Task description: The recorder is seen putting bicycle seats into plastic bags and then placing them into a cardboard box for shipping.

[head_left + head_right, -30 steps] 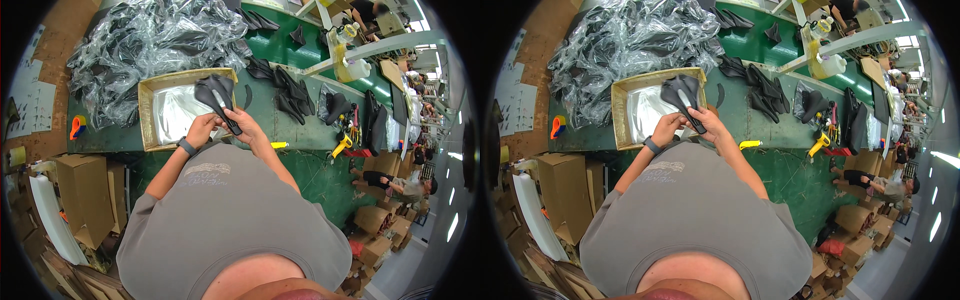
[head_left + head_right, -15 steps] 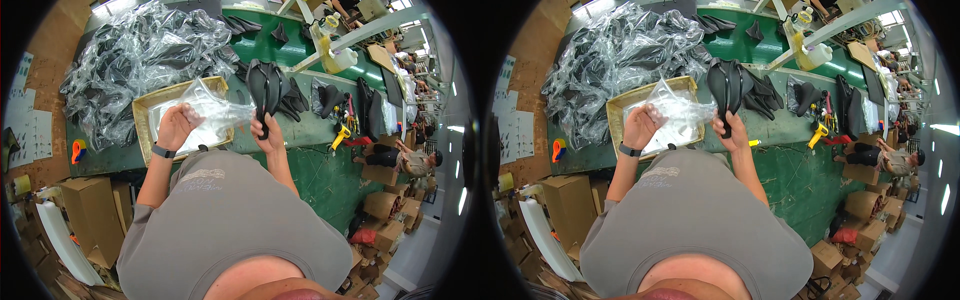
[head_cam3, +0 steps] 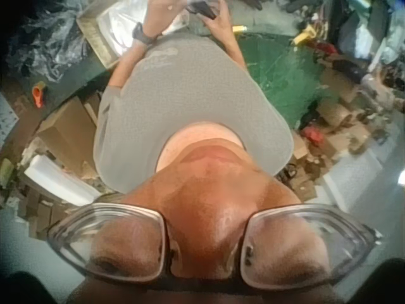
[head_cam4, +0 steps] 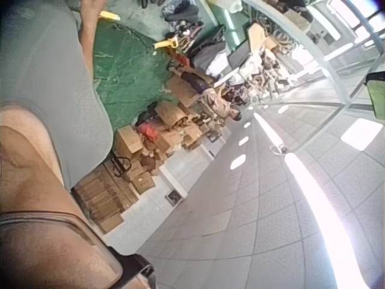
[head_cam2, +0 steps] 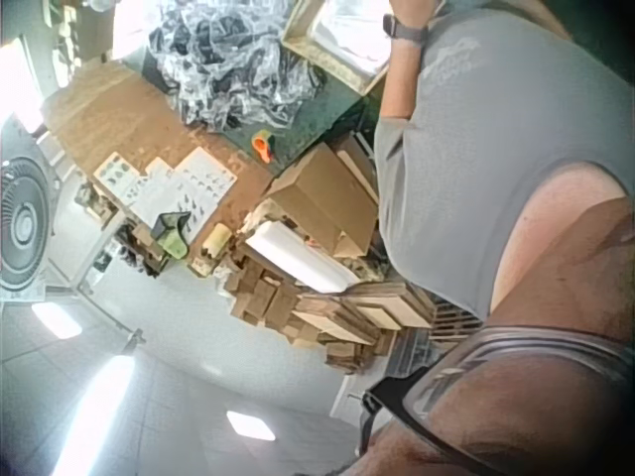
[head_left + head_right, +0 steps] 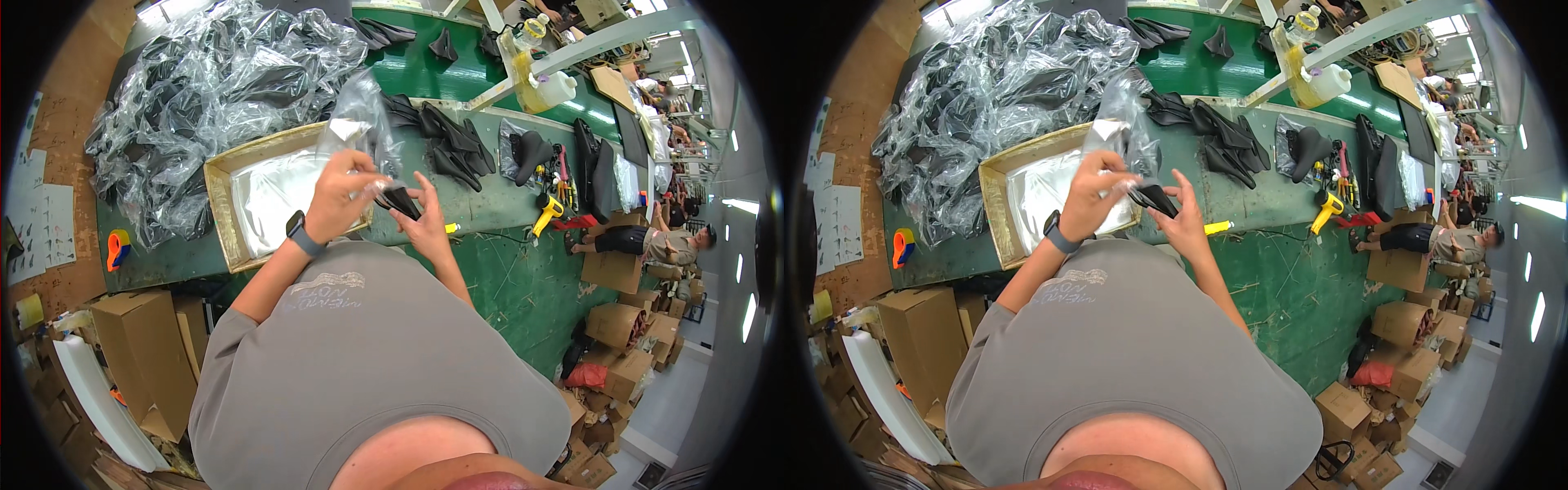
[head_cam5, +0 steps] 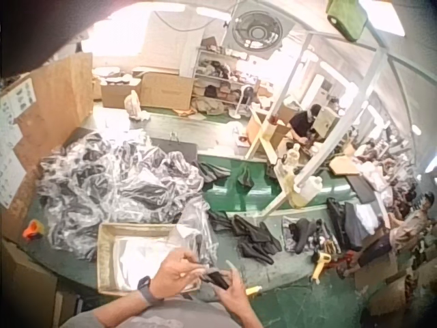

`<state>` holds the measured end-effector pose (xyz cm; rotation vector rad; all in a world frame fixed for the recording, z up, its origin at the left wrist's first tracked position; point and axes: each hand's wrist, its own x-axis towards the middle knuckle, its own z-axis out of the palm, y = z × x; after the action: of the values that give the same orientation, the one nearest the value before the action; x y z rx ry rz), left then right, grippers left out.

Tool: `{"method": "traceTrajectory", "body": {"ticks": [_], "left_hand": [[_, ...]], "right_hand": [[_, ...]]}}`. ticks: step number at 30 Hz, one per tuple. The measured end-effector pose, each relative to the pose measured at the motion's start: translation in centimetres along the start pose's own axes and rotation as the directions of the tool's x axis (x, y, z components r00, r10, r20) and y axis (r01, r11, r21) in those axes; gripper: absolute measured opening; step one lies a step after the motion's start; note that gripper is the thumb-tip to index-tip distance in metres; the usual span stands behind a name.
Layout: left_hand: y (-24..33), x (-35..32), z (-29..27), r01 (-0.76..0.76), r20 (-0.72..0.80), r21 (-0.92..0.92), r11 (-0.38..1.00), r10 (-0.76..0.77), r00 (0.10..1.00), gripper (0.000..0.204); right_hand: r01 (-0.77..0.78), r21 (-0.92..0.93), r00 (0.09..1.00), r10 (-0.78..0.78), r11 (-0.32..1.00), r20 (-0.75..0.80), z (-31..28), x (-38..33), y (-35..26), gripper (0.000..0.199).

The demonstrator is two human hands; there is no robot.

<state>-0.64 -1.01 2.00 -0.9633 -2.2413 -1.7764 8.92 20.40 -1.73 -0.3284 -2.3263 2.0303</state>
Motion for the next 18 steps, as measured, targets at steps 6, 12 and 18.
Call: {"method": "traceTrajectory", "body": {"ticks": [6, 12, 18], "left_hand": [[1.6, -2.0, -0.4, 0.169, 0.45, -0.282, 0.944, -0.026, 0.893, 0.022], [-5.0, -4.8, 0.6, 0.774, 0.758, -0.565, 0.287, -0.191, 0.624, 0.041], [-5.4, -0.4, 5.4, 0.696, 0.297, -0.67, 0.259, -0.766, 0.57, 0.053]], "right_hand": [[-0.359, 0.711, 0.882, 0.47, 0.604, 0.045, 1.3, 2.3, 1.8, 0.062], [-0.334, 0.573, 0.913, 0.409, 0.749, -0.002, 0.9, 3.7, 4.2, 0.042], [0.231, -0.193, 0.973, -0.225, 0.954, 0.051, 0.2, 5.5, 0.7, 0.03]]}}
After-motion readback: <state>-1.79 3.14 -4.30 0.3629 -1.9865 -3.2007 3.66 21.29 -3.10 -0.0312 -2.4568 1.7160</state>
